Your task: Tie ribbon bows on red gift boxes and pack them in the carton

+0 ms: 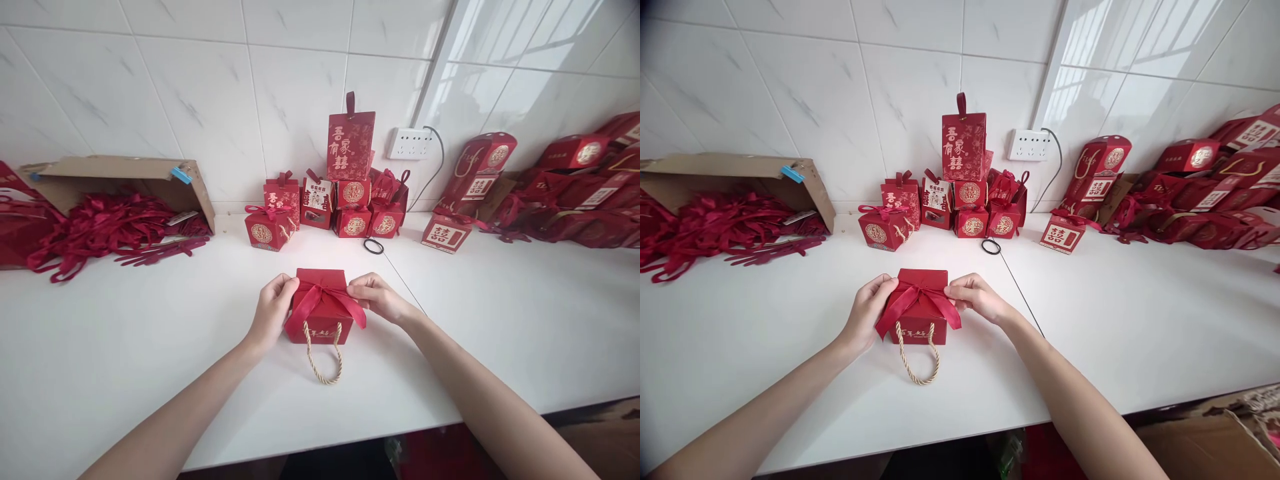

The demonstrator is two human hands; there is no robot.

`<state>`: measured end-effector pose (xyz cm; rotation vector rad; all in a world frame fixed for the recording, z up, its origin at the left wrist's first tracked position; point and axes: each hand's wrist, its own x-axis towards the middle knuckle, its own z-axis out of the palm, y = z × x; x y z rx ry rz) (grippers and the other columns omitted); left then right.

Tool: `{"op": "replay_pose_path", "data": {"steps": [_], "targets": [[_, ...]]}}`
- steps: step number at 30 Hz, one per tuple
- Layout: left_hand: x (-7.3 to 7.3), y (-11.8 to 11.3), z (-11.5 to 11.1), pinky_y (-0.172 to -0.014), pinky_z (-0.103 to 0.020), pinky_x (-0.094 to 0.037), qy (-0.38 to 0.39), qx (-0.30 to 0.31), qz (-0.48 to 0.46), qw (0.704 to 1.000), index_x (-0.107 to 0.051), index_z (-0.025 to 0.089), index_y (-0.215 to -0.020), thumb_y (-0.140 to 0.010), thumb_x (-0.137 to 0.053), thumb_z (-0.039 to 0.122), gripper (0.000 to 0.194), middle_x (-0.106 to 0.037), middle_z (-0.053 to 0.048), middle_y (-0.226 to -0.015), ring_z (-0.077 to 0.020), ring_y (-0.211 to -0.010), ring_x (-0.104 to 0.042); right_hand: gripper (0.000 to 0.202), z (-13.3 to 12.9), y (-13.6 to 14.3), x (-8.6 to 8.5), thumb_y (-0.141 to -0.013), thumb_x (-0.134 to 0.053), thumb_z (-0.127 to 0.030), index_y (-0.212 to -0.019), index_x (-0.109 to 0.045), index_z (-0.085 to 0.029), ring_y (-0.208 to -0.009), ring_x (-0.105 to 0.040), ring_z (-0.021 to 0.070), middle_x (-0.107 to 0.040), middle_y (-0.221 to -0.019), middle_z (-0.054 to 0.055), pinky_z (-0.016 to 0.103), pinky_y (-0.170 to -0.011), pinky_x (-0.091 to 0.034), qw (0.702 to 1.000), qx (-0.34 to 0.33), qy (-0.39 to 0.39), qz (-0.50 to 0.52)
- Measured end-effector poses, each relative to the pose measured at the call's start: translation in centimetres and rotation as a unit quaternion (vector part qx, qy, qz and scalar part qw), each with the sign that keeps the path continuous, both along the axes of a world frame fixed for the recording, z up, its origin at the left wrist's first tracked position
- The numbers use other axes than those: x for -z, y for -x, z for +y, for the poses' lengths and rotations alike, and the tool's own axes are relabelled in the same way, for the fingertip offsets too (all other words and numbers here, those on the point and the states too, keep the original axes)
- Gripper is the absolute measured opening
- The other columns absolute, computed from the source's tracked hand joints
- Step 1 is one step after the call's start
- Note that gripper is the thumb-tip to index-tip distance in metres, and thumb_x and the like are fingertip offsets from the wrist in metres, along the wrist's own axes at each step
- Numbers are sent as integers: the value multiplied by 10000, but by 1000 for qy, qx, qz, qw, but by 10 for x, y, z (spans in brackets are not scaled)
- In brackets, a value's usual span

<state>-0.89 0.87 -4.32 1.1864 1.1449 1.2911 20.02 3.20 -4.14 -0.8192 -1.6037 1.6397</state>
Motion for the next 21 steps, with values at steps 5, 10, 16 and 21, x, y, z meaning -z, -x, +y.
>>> {"op": "replay_pose_path", "data": {"steps": [5,10,16,21], "targets": [[-2,0,1,-420,-177,-219,6,25,-27,999,-331,186,-565,-750,-585,392,376,-290,76,-517,-56,-464,-245,443,3,-9,-11,-797,-481,-562,-677,-589,-150,-565,-508,143,-535,-658,38,328,-550,-498,977,144,-68,-143],[-2,-2,2,-416,-167,-248,24,39,-35,998,-396,180,-599,-739,-603,433,356,-321,79,-526,-53,-458,-277,897,-11,-7,-25,-663,-674,-559,-1388,-254,-241,-1179,-475,283,-418,-1332,149,443,-925,-449,970,30,-162,-181],[-12,2,-5,-466,-187,-356,-113,-8,55,992,-481,185,-704,-814,-554,355,215,-448,54,-613,-69,-502,-403,1119,-46,5,-14,-664,-726,-265,-1445,74,-239,-1177,-497,288,-425,-1319,169,498,-965,-426,906,92,-316,-265],[-42,1,-31,-558,-215,-448,-540,-27,182,821,-535,197,-799,-809,-581,124,87,-545,19,-694,-95,-625,-524,1002,-79,1,-17,-724,-702,-235,-1450,-12,-258,-1324,-336,317,-265,-1448,183,504,-1015,-398,816,211,-474,-254]]}}
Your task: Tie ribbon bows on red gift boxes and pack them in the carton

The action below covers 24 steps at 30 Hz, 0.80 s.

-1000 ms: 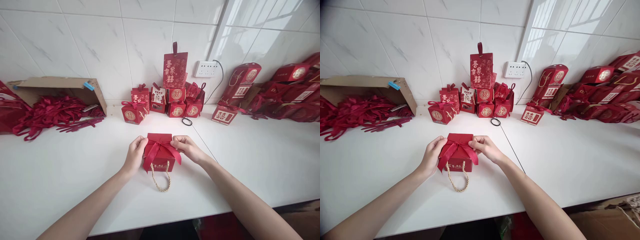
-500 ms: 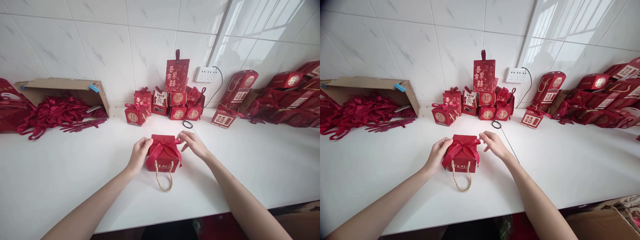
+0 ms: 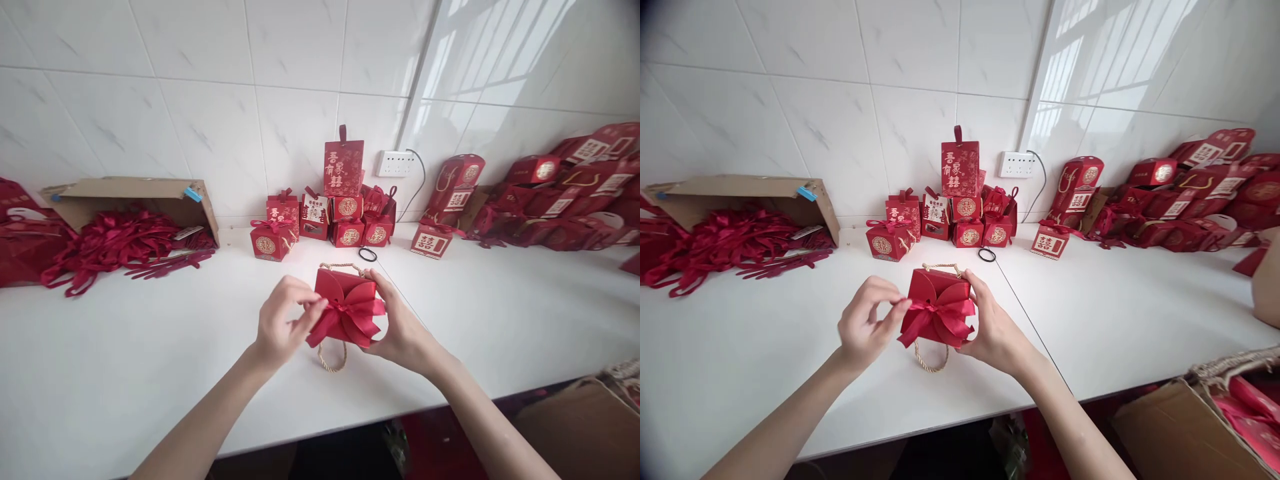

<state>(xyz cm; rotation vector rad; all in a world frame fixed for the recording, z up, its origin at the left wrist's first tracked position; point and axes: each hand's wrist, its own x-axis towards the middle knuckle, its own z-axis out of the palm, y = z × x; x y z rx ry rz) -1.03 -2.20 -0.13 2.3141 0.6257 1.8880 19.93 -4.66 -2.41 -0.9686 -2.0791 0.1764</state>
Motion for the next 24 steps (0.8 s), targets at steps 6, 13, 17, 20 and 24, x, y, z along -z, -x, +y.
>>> {"op": "replay_pose_path", "data": {"steps": [6,13,17,20,24], "targets": [[-22,-11,-49,-486,-264,-436,-225,62,173,957,-576,166,-793,-784,-548,37,133,-610,7,-656,-95,-539,-544,944,-34,-19,-21,-744,-703,-199,-1448,-80,-284,-1382,-217,298,-296,-1457,135,506,-1054,-368,994,17,-103,5],[-36,-41,-46,-591,-264,-469,-132,59,56,988,-563,184,-836,-786,-608,94,112,-610,5,-697,-111,-633,-555,956,-75,-42,-29,-704,-720,-177,-1441,-119,-274,-1353,-292,297,-308,-1455,135,461,-1047,-393,996,62,-66,-5],[-36,-74,-16,-659,-246,-465,139,45,43,988,-556,196,-730,-825,-573,272,123,-619,4,-707,-127,-687,-572,944,-109,-60,-32,-646,-743,-240,-1417,-199,-271,-1268,-426,304,-385,-1408,116,445,-1014,-423,987,138,56,55],[-21,-99,6,-666,-254,-456,281,69,61,955,-564,192,-739,-820,-507,362,197,-639,-13,-744,-148,-698,-583,934,-138,-80,-31,-640,-742,-391,-1404,-221,-260,-1171,-523,309,-485,-1328,122,456,-966,-458,945,181,170,214],[14,-120,25,-698,-274,-455,316,95,127,935,-565,201,-704,-770,-490,415,237,-651,-19,-734,-177,-716,-600,643,-178,-108,-33,-780,-434,-646,-1290,-403,-255,-1075,-593,323,-609,-1191,116,485,-837,-529,824,194,269,459]]}}
